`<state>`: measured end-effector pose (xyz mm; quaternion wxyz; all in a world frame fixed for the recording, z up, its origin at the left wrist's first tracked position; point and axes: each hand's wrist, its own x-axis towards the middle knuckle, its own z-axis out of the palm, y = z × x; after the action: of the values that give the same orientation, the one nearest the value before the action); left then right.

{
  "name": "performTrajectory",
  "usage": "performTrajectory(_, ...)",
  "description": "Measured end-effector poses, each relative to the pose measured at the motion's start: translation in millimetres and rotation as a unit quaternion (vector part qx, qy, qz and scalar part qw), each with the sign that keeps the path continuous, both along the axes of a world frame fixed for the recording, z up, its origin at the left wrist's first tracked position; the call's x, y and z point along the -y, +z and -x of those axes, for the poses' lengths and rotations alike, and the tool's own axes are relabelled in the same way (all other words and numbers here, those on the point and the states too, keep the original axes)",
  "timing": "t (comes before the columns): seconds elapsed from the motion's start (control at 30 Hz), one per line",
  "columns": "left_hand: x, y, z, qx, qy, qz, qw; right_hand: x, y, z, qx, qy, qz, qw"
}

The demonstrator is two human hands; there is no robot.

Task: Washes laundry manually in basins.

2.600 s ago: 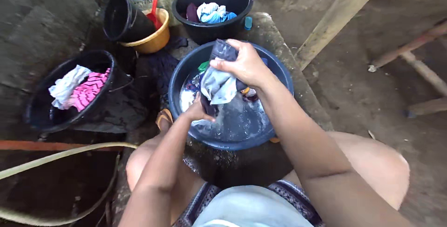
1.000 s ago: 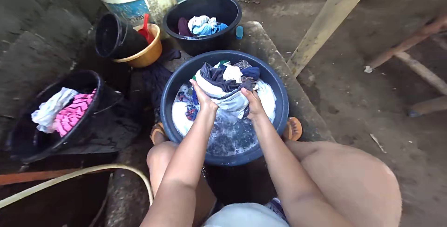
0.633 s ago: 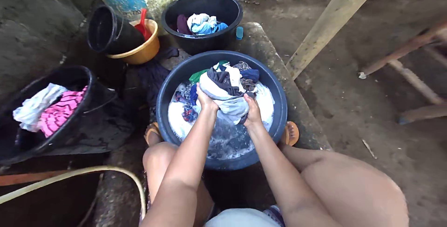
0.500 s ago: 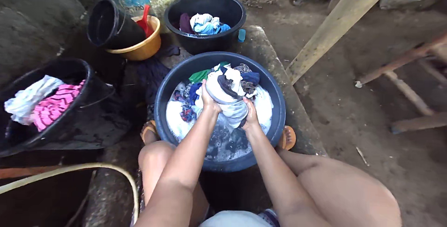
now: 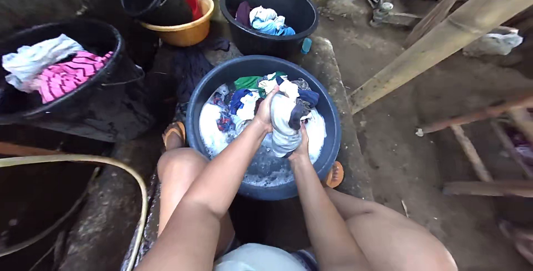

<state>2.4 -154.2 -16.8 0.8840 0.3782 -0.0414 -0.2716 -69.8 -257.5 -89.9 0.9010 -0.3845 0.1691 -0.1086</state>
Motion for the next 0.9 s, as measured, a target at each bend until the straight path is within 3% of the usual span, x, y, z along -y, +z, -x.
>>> performTrajectory(0.17,-2,-18,-16,0.123,-0.177,0.078,0.973,-9,-6,18,-0.072,0.087,-0.093,0.989)
performTrajectory(0.23,-8,-11,-16,0.140,-0.265,0.053,0.953,-23,-10,31,-0.083,0.129,-0.147,0.977)
performTrajectory(0.3,-14,-1,-11,0.127,-0.335,0.033,0.933,-39,-15,39,-0.063,0.116,-0.216,0.967)
performTrajectory(0.37,-21,11,-6,0.134,-0.388,0.007,0.912,-47,-10,37,-0.065,0.087,-0.219,0.970)
performTrajectory(0.43,-28,19,-7,0.171,-0.406,-0.042,0.897,-42,8,28,-0.076,0.064,-0.120,0.988)
performTrajectory(0.5,-35,8,-19,0.274,-0.372,-0.058,0.885,-25,12,13,-0.048,0.023,0.059,0.997)
performTrajectory(0.57,-52,-7,-37,0.365,-0.316,-0.086,0.872,2,19,-1,-0.030,-0.029,0.255,0.966)
performTrajectory(0.63,-68,-14,-40,0.283,-0.291,-0.184,0.895,24,45,-10,-0.028,-0.066,0.475,0.877)
performTrajectory(0.73,-64,-26,-34,0.109,-0.265,-0.319,0.904,41,85,-19,0.096,-0.099,0.757,0.639)
performTrajectory(0.8,-58,-34,-29,0.048,-0.268,-0.232,0.934,33,106,-20,0.221,-0.104,0.846,0.473)
performTrajectory(0.83,-57,-34,-23,0.015,-0.237,-0.145,0.960,24,114,-17,0.285,-0.092,0.860,0.413)
performTrajectory(0.9,-53,-26,-14,-0.076,-0.092,-0.003,0.993,2,119,-5,0.403,-0.054,0.856,0.319)
